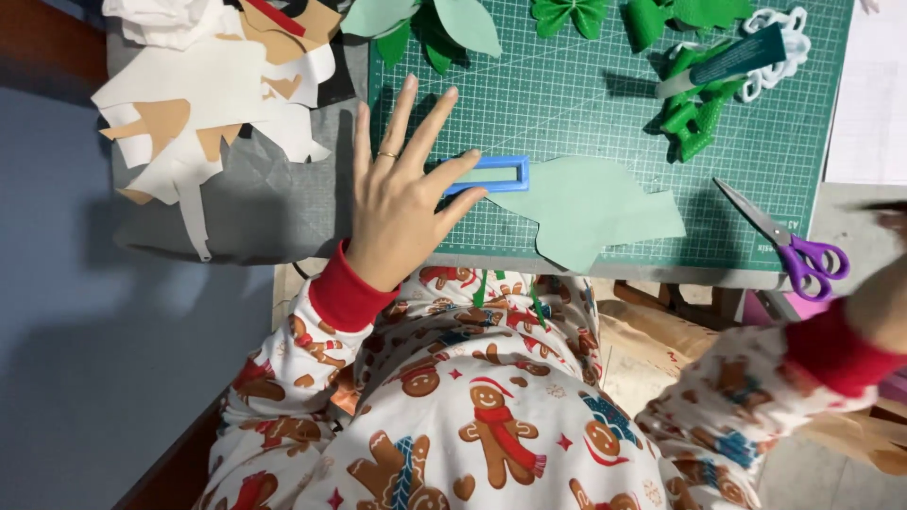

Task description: Cutting and assembling green leather-like material to create decorative shapes on a workbench.

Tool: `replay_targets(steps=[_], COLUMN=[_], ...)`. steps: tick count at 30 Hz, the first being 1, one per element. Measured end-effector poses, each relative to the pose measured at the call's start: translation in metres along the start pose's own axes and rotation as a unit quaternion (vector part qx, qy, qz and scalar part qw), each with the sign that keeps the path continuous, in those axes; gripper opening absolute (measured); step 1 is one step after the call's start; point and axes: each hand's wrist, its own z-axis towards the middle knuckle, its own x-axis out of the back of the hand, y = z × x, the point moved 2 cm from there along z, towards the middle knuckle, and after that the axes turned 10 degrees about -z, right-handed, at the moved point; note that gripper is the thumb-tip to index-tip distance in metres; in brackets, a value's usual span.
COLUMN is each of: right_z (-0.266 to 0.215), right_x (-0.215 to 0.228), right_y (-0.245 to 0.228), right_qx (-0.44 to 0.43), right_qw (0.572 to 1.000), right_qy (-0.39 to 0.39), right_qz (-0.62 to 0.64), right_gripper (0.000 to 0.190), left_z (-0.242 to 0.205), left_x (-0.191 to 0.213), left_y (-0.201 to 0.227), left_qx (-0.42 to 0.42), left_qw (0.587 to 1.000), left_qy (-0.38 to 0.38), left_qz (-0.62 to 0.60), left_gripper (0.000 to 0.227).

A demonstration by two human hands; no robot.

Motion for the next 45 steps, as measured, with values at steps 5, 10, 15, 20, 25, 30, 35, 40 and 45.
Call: replay_targets(steps=[5, 10, 15, 20, 25, 30, 35, 40, 45], right_z=[0.002, 0.001, 0.003, 0.001, -0.001, -0.003, -0.001, 0.000, 0.005], right_x=[-0.038, -0.077, -0.100, -0.104, -0.107, -0.122, -0.126, -0.120, -0.110], right_y=[-0.387, -0.468, -0.470, -0.470, -0.480, -0.498, -0.504, -0.504, -0.510], right_qx=[0.142, 0.134, 0.222, 0.241, 0.270, 0.274, 0.257, 0.240, 0.256], right_qw=[0.931, 0.919, 0.927, 0.935, 0.932, 0.895, 0.886, 0.893, 0.892], right_qy=[-0.030, -0.151, -0.132, -0.126, -0.120, -0.189, -0.202, -0.211, -0.234], right_qz=[0.335, 0.339, 0.273, 0.229, 0.209, 0.296, 0.328, 0.318, 0.288], right_gripper=[0.043, 0.038, 0.036, 0.039, 0.038, 0.035, 0.031, 0.030, 0.029], left_z=[-0.001, -0.001, -0.003, -0.002, 0.001, 0.003, 0.002, 0.000, 0.000], left_x=[-0.002, -0.001, -0.005, -0.007, -0.001, 0.005, 0.000, 0.000, 0.003], left_y=[-0.002, -0.003, -0.006, -0.010, -0.006, -0.003, -0.007, -0.006, -0.002], left_qx=[0.004, 0.016, 0.009, 0.013, 0.019, 0.029, 0.041, 0.036, 0.031], left_qw=[1.000, 1.000, 1.000, 1.000, 0.999, 0.998, 0.998, 0.998, 0.999], left_qy=[-0.002, 0.004, 0.007, 0.006, 0.006, 0.015, 0.016, 0.014, 0.004], left_qz=[0.009, -0.007, -0.016, -0.024, -0.029, -0.044, -0.049, -0.046, -0.031], left_gripper=[0.027, 0.025, 0.025, 0.026, 0.025, 0.030, 0.027, 0.024, 0.029])
